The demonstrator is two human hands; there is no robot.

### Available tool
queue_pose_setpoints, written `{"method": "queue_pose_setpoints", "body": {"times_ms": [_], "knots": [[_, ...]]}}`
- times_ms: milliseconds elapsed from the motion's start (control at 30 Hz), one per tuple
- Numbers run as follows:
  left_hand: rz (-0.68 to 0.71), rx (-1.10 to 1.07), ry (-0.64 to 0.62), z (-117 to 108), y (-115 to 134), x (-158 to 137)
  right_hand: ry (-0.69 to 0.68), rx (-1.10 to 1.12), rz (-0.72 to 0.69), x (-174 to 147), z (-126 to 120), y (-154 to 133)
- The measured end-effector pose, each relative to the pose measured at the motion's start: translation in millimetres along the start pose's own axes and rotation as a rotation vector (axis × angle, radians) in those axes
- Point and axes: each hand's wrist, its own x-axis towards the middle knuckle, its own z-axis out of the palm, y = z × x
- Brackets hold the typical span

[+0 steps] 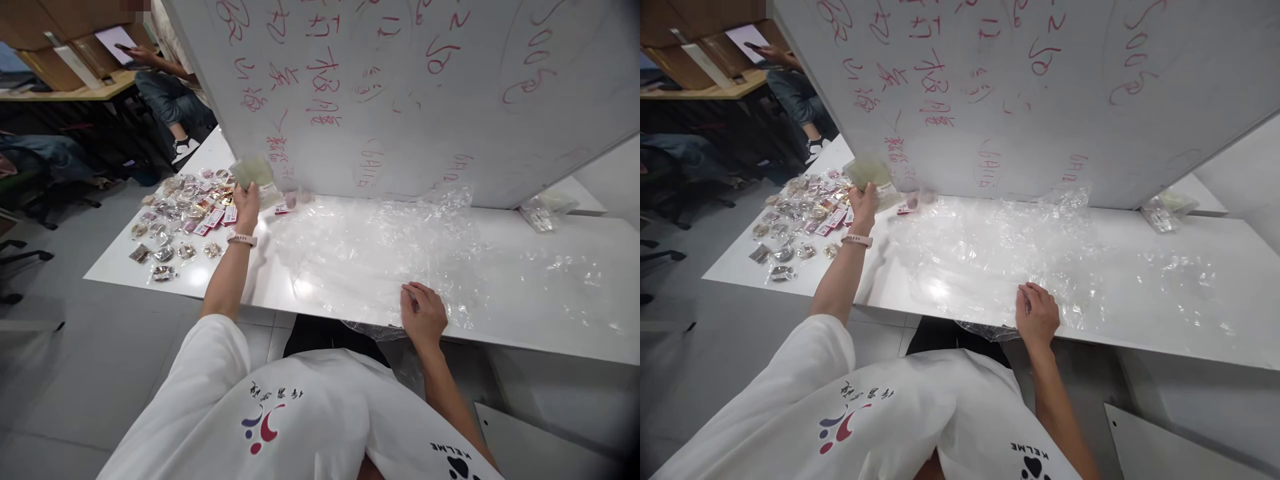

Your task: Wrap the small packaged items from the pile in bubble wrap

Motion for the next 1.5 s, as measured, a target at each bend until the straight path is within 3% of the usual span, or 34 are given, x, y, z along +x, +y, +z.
{"method": "queue_pose_setpoints", "body": {"times_ms": [100,200,300,367,467,533,700,833,1000,1200,1500], "knots": [[-0.064,0.017,-0.132,-14.5,4.2,-44.5,0.021,-0.002,0.000,1.1,-0.2,-1.4],[-0.081,0.357,-0.260,-33.3,3.6,-89.8,0.026,0.003,0.005,0.9,0.4,-1.6],[-0.062,0.710,-0.346,-51.3,0.2,-116.8,0.019,0.005,0.016,-0.5,1.5,-0.1],[-0.012,0.829,-0.285,-65.1,-2.5,-122.7,0.017,0.005,0.019,-1.2,2.1,1.0],[0.046,0.936,-0.016,-92.9,-9.3,-118.1,0.015,0.005,0.017,-1.4,2.4,1.8],[-0.007,1.001,0.101,-114.0,-16.9,-109.4,0.015,0.004,0.014,-1.0,2.3,1.8],[-0.154,1.047,0.018,-146.8,-39.7,-84.2,0.028,-0.002,0.007,-0.9,2.3,1.1],[-0.057,1.002,-0.034,-140.0,-46.9,-75.9,0.020,0.007,0.027,-1.5,2.3,0.3],[0.063,0.882,0.014,-109.5,-44.0,-71.2,0.022,0.010,0.033,-1.2,2.4,0.1],[0.094,0.920,-0.178,-70.1,-46.1,-71.3,0.018,0.006,0.040,-1.6,3.2,0.6],[0.014,1.051,-0.119,-76.0,-37.4,-83.3,-0.021,0.033,0.081,-0.7,-1.6,-4.4]]}}
